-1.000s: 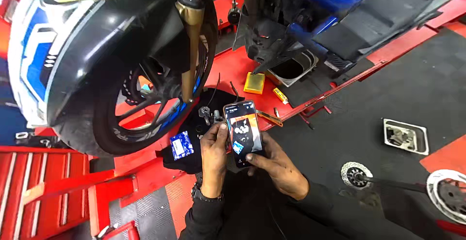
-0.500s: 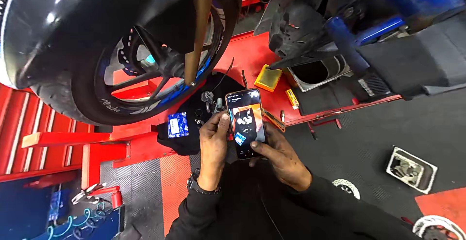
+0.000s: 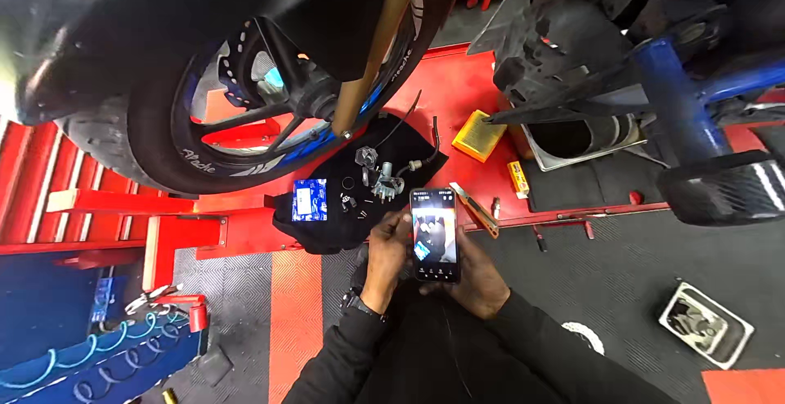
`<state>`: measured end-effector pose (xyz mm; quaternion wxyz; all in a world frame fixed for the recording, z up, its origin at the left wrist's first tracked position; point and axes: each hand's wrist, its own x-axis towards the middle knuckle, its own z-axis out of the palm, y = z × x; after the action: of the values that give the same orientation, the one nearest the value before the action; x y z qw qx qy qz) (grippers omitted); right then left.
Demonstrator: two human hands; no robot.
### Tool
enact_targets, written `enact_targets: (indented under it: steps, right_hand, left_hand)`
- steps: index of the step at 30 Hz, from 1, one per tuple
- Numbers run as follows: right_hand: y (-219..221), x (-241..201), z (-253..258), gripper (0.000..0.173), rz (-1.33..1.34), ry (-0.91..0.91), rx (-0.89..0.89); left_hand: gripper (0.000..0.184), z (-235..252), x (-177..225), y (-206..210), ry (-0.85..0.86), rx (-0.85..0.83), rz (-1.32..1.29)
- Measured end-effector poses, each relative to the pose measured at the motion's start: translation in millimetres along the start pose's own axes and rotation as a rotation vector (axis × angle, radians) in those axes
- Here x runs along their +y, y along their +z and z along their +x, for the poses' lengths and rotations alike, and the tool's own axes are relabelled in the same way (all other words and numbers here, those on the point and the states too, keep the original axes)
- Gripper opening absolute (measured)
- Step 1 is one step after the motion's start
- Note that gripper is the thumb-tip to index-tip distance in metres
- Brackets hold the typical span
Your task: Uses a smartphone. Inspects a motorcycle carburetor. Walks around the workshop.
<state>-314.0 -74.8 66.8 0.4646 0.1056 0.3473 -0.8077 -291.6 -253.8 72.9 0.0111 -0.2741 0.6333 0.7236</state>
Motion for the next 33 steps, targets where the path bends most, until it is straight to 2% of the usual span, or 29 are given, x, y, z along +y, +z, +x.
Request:
enact_targets:
  steps: [2, 4, 7, 9, 11, 12, 14, 17, 21, 24, 27, 30, 33]
  right_hand:
    - [-14, 13, 8, 0.060, 0.008, 0.016, 0.167]
    - [-23, 24, 20, 0.060, 0.030, 0.055, 0.319]
    - [-46, 36, 47, 0.070, 0.048, 0.099, 0.433]
    - [-58, 39, 68, 0.069, 0.024, 0.073, 0.542]
    - [-62, 40, 83, 0.072, 0.042, 0.015, 0.671]
    - [-62, 41, 87, 0.075, 0.071, -0.014, 0.712]
    - [-57, 46, 89, 0.076, 0.121, -0.086, 0.775]
    - [-58, 62, 84, 0.070, 0.108, -0.200, 0.815]
    - [-80, 83, 35, 0.065, -0.164, -0.118, 0.917]
    - [-112, 95, -28, 0.066, -0.325, -0.081, 0.871]
    - [-145, 95, -103, 0.060, -0.400, -0.096, 0.754]
    - [-178, 61, -184, 0.057, -0.453, -0.281, 0.681]
    - [-197, 23, -261, 0.052, -0.363, -0.504, 0.692]
  left_hand:
    - [0.024, 15, -30, -8, -0.003, -0.071, 0.119]
    - [0.022, 31, -40, -17, 0.032, -0.108, 0.352]
    - [0.027, 53, -28, -37, 0.157, 0.048, 0.612]
    - [0.047, 87, -26, -55, 0.173, 0.162, 0.630]
    - [0.070, 134, -32, -70, 0.087, 0.129, 0.587]
    - [0.075, 157, -37, -75, 0.030, 0.094, 0.575]
    - [0.076, 180, -45, -78, -0.022, 0.006, 0.604]
    - [0.073, 189, -42, -77, -0.028, -0.012, 0.591]
    - [0.074, 166, -34, -70, 0.122, 0.008, 0.663]
    - [0.072, 110, -16, -38, 0.271, -0.020, 0.553]
    - [0.076, 30, -10, 15, 0.355, -0.092, 0.409]
    - [0.076, -31, -28, 109, 0.356, -0.245, 0.243]
    - [0.076, -85, -56, 215, 0.288, -0.413, 0.189]
